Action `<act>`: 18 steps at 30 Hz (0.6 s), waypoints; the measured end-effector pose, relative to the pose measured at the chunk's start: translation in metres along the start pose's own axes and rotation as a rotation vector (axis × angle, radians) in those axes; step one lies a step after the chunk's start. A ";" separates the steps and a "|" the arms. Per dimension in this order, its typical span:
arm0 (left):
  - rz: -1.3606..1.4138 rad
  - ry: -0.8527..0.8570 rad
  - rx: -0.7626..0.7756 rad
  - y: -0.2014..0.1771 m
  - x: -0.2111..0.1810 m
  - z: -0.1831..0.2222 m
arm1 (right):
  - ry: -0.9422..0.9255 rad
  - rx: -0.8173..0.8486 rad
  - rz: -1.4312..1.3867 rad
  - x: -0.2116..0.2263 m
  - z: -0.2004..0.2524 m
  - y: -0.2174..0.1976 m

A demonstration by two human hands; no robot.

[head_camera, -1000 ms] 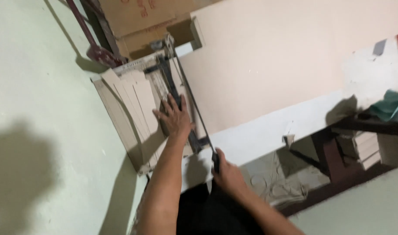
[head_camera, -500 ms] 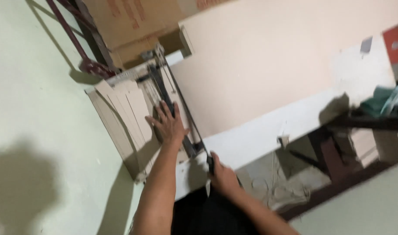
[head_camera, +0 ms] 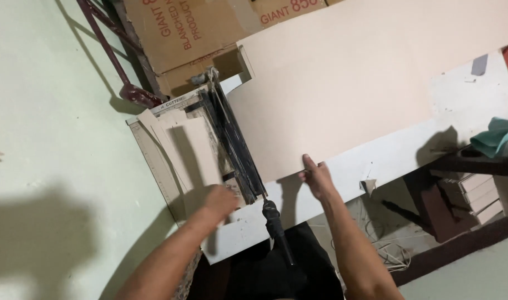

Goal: Cutting cardboard sheets using a manual guillotine paper cutter on a workbench.

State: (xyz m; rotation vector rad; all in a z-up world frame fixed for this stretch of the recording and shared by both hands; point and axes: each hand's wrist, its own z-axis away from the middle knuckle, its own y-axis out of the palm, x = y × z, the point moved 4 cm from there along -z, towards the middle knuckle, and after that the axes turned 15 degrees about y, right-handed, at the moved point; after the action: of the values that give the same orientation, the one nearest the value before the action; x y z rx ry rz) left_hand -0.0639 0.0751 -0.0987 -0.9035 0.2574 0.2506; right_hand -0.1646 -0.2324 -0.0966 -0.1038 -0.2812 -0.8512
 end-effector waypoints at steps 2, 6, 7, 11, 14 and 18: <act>-0.021 -0.069 0.083 0.013 0.020 0.017 | -0.034 0.005 -0.069 -0.004 -0.004 -0.013; 0.244 -0.224 -0.063 -0.105 0.028 0.056 | -0.005 0.014 0.148 -0.029 0.034 -0.008; 0.298 -0.290 -0.160 -0.127 0.032 0.056 | -0.009 0.049 0.261 -0.033 0.034 -0.001; 0.492 -0.505 -0.253 -0.168 0.041 0.035 | -0.031 0.066 0.317 -0.019 0.029 0.026; 0.479 -0.621 -0.303 -0.150 0.051 0.006 | -0.055 0.055 0.332 -0.003 0.041 0.042; 0.509 -0.785 -0.215 -0.125 0.058 -0.013 | -0.007 0.018 0.674 0.001 0.047 0.048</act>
State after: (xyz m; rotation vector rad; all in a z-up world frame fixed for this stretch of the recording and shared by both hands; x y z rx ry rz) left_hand 0.0292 -0.0034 -0.0332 -0.8737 -0.2842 1.0897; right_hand -0.1371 -0.1919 -0.0505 -0.1723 -0.2376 -0.1795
